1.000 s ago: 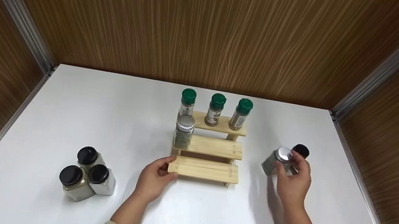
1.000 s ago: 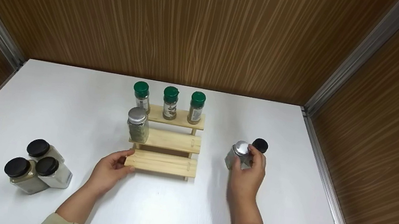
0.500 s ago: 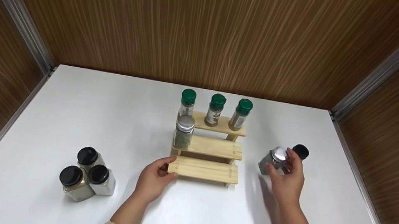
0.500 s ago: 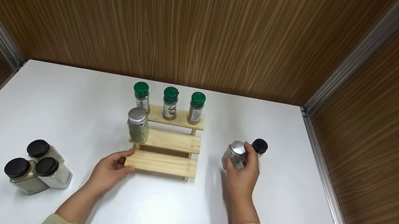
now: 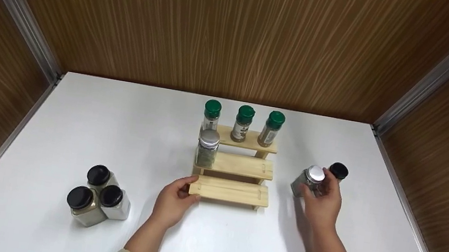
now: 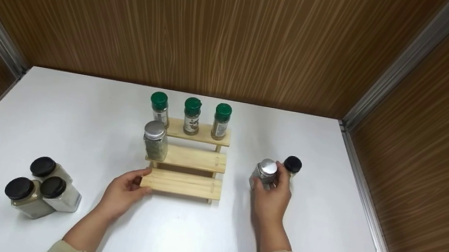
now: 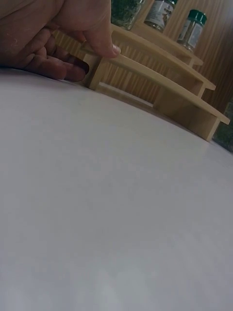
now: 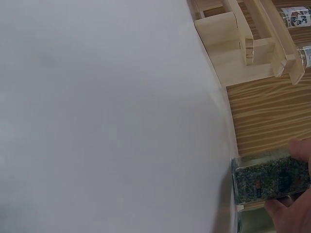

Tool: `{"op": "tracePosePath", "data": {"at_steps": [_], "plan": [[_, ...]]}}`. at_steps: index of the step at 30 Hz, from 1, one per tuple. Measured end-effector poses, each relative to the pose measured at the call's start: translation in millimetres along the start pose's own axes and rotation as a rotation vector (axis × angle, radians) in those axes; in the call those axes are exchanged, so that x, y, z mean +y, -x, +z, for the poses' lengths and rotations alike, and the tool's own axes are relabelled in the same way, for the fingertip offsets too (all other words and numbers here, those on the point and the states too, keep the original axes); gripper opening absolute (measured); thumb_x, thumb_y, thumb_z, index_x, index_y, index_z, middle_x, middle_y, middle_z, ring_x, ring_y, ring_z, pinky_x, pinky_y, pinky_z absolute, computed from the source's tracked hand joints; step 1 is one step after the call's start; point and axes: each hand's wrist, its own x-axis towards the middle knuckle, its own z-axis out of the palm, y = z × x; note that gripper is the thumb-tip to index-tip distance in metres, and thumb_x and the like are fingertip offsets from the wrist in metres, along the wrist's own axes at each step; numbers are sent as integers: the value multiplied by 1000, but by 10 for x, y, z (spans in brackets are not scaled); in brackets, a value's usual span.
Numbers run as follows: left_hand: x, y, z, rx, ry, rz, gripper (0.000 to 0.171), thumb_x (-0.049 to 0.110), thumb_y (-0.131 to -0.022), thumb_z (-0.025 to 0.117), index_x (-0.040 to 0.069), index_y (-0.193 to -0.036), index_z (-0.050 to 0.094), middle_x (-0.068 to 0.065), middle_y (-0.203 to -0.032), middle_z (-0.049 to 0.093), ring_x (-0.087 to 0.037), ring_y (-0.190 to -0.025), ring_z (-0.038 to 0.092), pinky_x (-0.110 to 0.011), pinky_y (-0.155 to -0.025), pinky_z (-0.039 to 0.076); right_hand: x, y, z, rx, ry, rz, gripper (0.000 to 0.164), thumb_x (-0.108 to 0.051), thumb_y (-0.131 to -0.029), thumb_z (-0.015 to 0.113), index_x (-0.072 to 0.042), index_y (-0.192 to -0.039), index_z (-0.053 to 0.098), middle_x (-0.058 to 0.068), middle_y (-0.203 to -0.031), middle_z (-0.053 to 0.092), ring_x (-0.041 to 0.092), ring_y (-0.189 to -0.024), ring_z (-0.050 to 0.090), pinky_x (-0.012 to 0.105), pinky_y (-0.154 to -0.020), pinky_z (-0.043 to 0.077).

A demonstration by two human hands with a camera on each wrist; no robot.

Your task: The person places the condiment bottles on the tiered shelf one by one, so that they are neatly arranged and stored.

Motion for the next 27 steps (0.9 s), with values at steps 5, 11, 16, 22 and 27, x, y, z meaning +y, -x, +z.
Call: {"op": "tracePosePath", "data": {"at_steps": [5, 11, 16, 22, 27], "plan": [[7, 3, -4, -14, -20, -11, 51, 6, -93, 80, 1, -141, 65, -12, -108, 66, -21, -95, 62, -29, -84, 54, -6, 22, -8, 9, -88, 25, 69, 21, -84, 74, 8, -147, 52, 28, -141, 60, 15, -119, 61, 29, -106, 51], [11, -1, -2, -10, -21, -4, 51, 4, -92, 80, 0, -141, 65, -13, -108, 66, -22, -95, 62, -28, -83, 54, -52, 59, -12, 20, -126, 37, 68, 22, -84, 72, 8, -148, 53, 29, -142, 60, -1, -111, 59, 23, -105, 49], [10, 2, -5, -3, -4, -2, 52, 3, -91, 81, -1, -140, 65, -13, -107, 66, -22, -95, 63, -28, -83, 54, -158, 77, 5, 61, -183, -37, 65, 25, -79, 72, 13, -142, 56, 31, -133, 64, -1, -105, 64, 18, -100, 51], [9, -2, -1, -2, -4, -4, 51, 4, -92, 81, -1, -140, 65, -12, -107, 66, -21, -95, 62, -28, -82, 54, -322, 80, 3, 68, -202, -84, 66, 23, -78, 76, 11, -141, 58, 26, -128, 67, 1, -104, 66, 17, -96, 52], [14, -3, 2, -1, -17, -4, 51, 5, -92, 81, 0, -140, 66, -12, -108, 65, -22, -96, 61, -31, -84, 53, -501, 87, 37, 57, -200, -83, 65, 21, -78, 79, 11, -139, 58, 28, -130, 66, 2, -106, 67, 19, -97, 53]]}}
